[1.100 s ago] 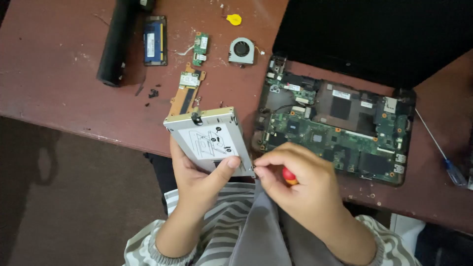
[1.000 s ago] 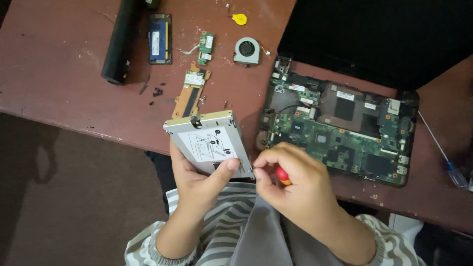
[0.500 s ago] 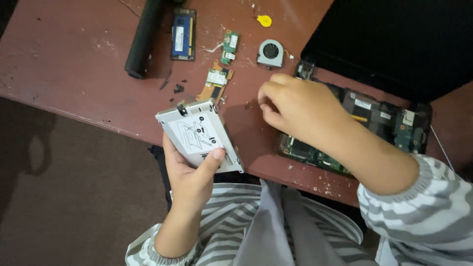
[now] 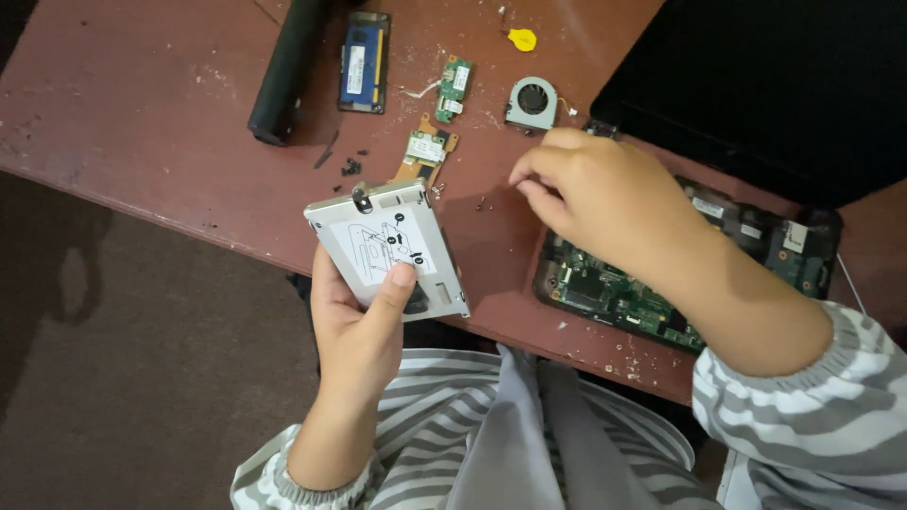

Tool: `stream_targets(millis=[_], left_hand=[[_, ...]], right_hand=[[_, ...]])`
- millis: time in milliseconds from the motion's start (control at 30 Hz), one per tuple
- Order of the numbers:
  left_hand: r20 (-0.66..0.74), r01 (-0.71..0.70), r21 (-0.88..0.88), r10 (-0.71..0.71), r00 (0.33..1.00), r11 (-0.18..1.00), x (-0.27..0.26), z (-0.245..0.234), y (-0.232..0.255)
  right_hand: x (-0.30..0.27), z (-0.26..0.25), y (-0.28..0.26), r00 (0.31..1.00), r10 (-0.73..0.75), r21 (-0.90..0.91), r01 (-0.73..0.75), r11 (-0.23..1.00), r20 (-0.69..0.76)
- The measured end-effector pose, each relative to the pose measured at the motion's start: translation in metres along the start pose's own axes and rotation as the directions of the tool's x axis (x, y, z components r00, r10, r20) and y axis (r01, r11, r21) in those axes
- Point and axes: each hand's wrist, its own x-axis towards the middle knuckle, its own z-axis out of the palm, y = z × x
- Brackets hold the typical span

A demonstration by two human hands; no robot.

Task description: Removing the hard drive bracket and Wi-Fi card from a laptop using a screwdriver.

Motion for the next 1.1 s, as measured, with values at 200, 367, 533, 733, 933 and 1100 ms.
stream_targets(millis=[200, 367, 533, 733, 933, 1100], left_hand=[[0.004, -0.017, 0.001, 0.017, 1.0, 1.0, -0.001, 0.01, -0.001], [0.006, -0.015, 0.016, 0.015, 1.0, 1.0, -0.003, 0.006, 0.002], [-0.007, 0.0, 0.039, 0.0, 1.0, 0.999, 0.0, 0.003, 0.005], [-0.001, -0.04, 0.121, 0.041, 0.999, 0.992, 0.0, 0.003, 0.016], [0.021, -0.205, 0.473, 0.222, 0.975, 0.857, 0.003, -0.002, 0.045], [0.651, -0.832, 0.434, 0.518, 0.554, 0.344, 0.041, 0.029, 0.103]], right_hand=[[0.011, 0.024, -0.004, 0.997, -0.068, -0.104, 0.064, 0.992, -0.038], [0.013, 0.034, 0.0, 0.99, -0.121, -0.176, 0.107, 0.979, -0.068], [0.011, 0.03, 0.003, 0.992, -0.12, -0.156, 0.112, 0.981, -0.047], [-0.006, 0.002, -0.007, 0.995, -0.081, -0.099, 0.075, 0.992, -0.061], [-0.077, -0.028, -0.005, 0.995, -0.018, -0.153, 0.003, 0.988, -0.096], [-0.164, -0.038, 0.026, 0.949, 0.136, -0.141, -0.182, 0.973, -0.283]])
